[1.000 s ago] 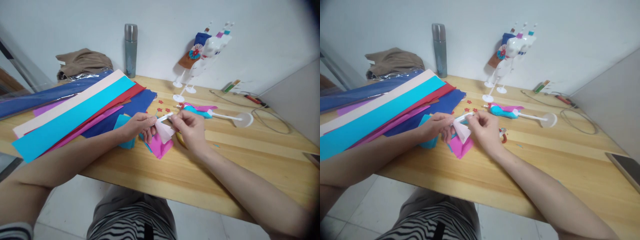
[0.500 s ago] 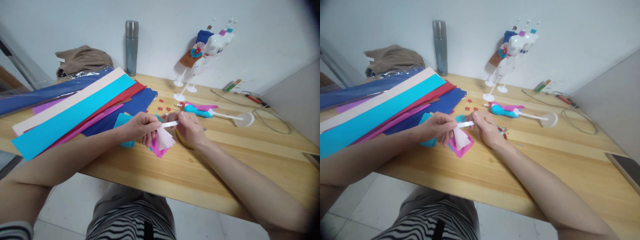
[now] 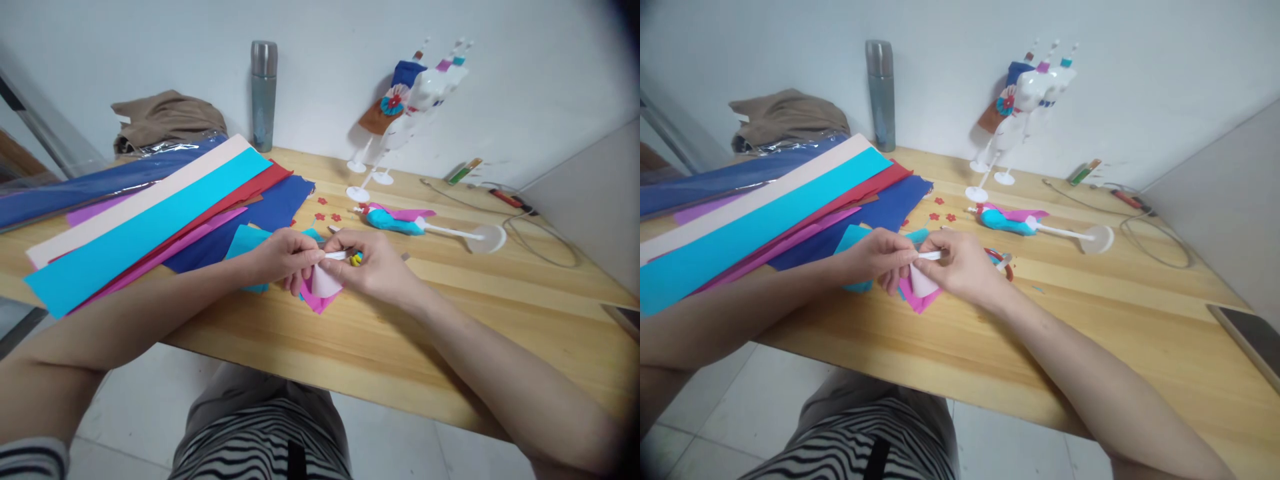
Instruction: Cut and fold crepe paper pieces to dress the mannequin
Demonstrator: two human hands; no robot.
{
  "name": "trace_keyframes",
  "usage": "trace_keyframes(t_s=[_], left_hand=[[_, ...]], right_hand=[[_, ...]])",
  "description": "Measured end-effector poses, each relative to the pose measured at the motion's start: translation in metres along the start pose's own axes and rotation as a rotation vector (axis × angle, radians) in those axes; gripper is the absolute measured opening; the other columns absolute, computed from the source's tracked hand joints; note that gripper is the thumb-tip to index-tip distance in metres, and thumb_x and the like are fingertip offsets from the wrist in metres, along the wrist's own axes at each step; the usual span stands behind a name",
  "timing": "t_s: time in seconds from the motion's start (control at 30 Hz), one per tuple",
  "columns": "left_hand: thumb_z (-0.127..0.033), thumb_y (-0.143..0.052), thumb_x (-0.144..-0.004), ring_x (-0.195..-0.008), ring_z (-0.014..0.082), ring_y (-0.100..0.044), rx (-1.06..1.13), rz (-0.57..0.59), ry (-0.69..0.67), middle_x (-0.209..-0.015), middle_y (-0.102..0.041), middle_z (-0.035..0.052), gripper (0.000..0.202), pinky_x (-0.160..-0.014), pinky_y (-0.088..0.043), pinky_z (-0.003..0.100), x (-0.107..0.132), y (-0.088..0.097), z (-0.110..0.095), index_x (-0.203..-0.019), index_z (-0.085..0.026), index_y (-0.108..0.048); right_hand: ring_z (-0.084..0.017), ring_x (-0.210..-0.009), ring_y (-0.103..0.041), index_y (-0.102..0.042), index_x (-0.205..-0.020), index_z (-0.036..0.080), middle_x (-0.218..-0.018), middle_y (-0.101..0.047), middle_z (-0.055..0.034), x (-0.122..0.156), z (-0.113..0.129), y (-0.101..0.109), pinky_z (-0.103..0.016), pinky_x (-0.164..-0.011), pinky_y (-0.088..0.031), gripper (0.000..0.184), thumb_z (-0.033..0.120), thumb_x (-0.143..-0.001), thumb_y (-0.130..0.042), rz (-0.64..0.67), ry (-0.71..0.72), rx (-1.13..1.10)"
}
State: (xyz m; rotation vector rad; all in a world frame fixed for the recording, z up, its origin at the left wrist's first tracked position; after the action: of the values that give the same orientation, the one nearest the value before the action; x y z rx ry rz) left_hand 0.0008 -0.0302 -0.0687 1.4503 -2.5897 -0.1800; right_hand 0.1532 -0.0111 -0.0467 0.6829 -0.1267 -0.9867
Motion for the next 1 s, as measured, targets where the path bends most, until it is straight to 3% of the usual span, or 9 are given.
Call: trace_keyframes(t_s=[0.27,0.6,0.8,0.9,1.0], left_hand=[[-0.042,-0.066,-0.092,-0.037,0.0107,-0.06,0.118,0.128,0.006,-0.044,-0.061,0.0011,0.04,-0.038,-0.043,0.015,-0.001,0.003,0.001,-0.064,-0.016,-0.059],[-0.048,-0.07,-0.089,-0.048,0.0157,-0.068,0.219,0.272,-0.016,-0.052,-0.068,0.0049,0.037,-0.048,-0.054,0.021,0.0,0.008,0.003,-0.078,-0.013,-0.066],[-0.052,-0.072,-0.076,-0.044,0.0165,-0.065,0.406,0.161,-0.043,-0.071,-0.075,0.009,0.043,-0.041,-0.05,0.025,-0.009,0.02,0.012,-0.083,-0.01,-0.071],[-0.063,-0.069,-0.08,-0.042,0.0146,-0.061,0.263,0.084,-0.053,-0.058,-0.068,0.0055,0.052,-0.041,-0.047,0.022,-0.007,0.019,0.01,-0.077,-0.011,-0.069],[-0.061,-0.071,-0.079,-0.042,0.013,-0.059,0.064,0.007,-0.043,-0.049,-0.062,0.0027,0.048,-0.041,-0.043,0.02,-0.002,0.015,0.003,-0.072,-0.014,-0.065]], right_hand=[[-0.016,-0.062,-0.052,-0.064,-0.069,0.022,-0.067,-0.06,-0.0015,0.0,-0.008,-0.001,-0.03,-0.055,-0.041,0.03,0.046,-0.074,-0.081,0.092,-0.103,-0.365],[-0.017,-0.065,-0.055,-0.065,-0.069,0.022,-0.074,-0.066,-0.003,-0.002,-0.018,-0.001,-0.03,-0.056,-0.043,0.034,0.049,-0.073,-0.086,0.106,-0.058,-0.494],[-0.017,-0.066,-0.057,-0.068,-0.071,0.024,-0.073,-0.066,-0.0031,-0.001,-0.02,0.002,-0.031,-0.055,-0.043,0.027,0.044,-0.073,-0.086,0.052,-0.051,-0.537],[-0.016,-0.064,-0.055,-0.065,-0.069,0.023,-0.07,-0.064,-0.0019,-0.001,-0.017,0.0,-0.029,-0.054,-0.041,0.024,0.038,-0.072,-0.084,0.05,-0.072,-0.491],[-0.015,-0.063,-0.053,-0.063,-0.068,0.022,-0.066,-0.06,-0.0001,-0.001,-0.015,-0.003,-0.028,-0.054,-0.04,0.021,0.035,-0.073,-0.079,0.058,-0.07,-0.459]])
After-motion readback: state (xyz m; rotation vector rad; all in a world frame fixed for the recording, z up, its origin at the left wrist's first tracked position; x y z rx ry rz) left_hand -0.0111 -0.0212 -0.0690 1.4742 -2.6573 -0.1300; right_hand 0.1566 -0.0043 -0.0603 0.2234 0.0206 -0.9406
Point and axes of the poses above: each hand's wrist, its own x-axis away from the middle knuckle, its own y-axis out of the back of the hand, z = x × y, the point moved 4 cm from there along -x, towards the middle knuckle
